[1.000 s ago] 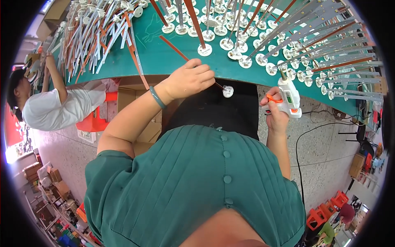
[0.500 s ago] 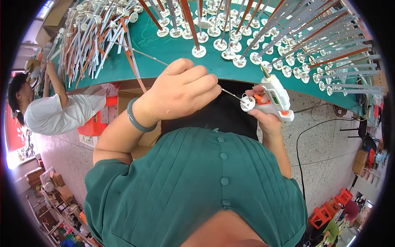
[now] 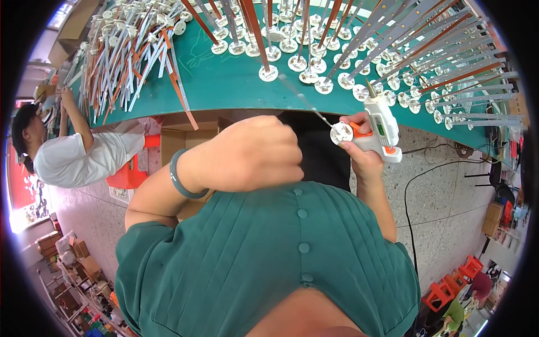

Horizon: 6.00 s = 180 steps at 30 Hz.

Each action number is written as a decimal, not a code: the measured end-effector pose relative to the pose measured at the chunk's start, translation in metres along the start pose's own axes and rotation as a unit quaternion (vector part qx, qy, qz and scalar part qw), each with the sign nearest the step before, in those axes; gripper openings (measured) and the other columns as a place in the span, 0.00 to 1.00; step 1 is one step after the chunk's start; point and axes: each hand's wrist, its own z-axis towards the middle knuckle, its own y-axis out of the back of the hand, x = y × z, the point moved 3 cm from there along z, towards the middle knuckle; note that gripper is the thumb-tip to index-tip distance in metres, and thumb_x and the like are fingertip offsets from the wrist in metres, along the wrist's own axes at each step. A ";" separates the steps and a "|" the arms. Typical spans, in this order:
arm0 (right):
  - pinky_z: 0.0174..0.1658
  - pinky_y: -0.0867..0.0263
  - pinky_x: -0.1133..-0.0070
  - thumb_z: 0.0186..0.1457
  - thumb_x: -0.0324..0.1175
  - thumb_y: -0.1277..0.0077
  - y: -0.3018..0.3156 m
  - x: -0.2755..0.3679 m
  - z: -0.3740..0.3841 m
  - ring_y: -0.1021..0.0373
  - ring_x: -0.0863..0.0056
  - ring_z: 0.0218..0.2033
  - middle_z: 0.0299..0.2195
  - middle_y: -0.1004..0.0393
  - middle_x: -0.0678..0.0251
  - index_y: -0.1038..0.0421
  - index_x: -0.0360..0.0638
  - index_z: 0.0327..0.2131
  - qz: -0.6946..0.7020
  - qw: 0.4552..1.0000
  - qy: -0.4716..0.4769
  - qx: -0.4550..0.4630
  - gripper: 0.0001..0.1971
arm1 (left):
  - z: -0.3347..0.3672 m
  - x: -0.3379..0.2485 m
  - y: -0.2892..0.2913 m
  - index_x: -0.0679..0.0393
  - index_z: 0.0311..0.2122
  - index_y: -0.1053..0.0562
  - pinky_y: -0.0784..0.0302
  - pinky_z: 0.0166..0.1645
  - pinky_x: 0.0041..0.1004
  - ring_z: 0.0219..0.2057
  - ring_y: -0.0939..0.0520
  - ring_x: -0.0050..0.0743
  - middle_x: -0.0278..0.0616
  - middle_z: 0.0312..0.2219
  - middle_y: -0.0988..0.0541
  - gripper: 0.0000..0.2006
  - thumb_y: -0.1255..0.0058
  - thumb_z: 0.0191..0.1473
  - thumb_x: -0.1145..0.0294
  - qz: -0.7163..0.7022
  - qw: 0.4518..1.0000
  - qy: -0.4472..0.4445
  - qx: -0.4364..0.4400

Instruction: Assembling components by gluing long rods onto small circular bases using a hot glue gun.

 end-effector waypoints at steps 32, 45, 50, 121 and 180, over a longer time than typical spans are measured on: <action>0.31 0.38 0.87 0.59 0.33 0.53 0.005 -0.017 0.008 0.35 0.87 0.28 0.36 0.23 0.66 0.34 0.36 0.51 -0.246 0.954 -0.139 0.103 0.18 | -0.011 0.111 -0.045 0.62 0.32 0.24 0.26 0.37 0.34 0.31 0.22 0.44 0.44 0.28 0.24 0.05 0.45 0.49 0.74 -0.086 0.933 0.304 -0.174; 0.30 0.38 0.88 0.59 0.32 0.53 0.005 -0.016 0.008 0.34 0.88 0.28 0.36 0.23 0.66 0.32 0.36 0.49 -0.226 0.960 -0.138 0.095 0.16 | -0.012 0.098 -0.041 0.64 0.37 0.26 0.24 0.39 0.29 0.34 0.19 0.36 0.44 0.33 0.21 0.07 0.50 0.52 0.81 -0.073 0.910 0.356 -0.199; 0.40 0.34 0.80 0.54 0.31 0.45 -0.007 -0.013 0.017 0.30 0.80 0.35 0.34 0.23 0.65 0.28 0.35 0.44 -0.236 0.956 -0.155 0.085 0.14 | -0.020 0.101 -0.044 0.64 0.36 0.25 0.22 0.39 0.27 0.34 0.17 0.33 0.43 0.33 0.20 0.06 0.48 0.51 0.81 -0.089 0.892 0.376 -0.234; 0.29 0.36 0.85 0.58 0.34 0.51 -0.002 -0.027 0.023 0.32 0.86 0.27 0.31 0.23 0.68 0.30 0.37 0.44 -0.231 0.948 -0.194 0.098 0.13 | -0.013 0.100 -0.043 0.61 0.45 0.28 0.28 0.46 0.39 0.40 0.23 0.49 0.47 0.36 0.22 0.14 0.55 0.51 0.81 -0.095 0.932 0.296 -0.185; 0.25 0.36 0.81 0.58 0.51 0.52 0.049 -0.026 0.021 0.34 0.74 0.22 0.34 0.31 0.53 0.34 0.38 0.37 0.049 0.991 -0.113 0.049 0.22 | -0.220 0.183 0.157 0.59 0.33 0.22 0.25 0.35 0.29 0.29 0.18 0.35 0.44 0.25 0.19 0.07 0.45 0.48 0.71 0.265 0.730 0.578 -0.250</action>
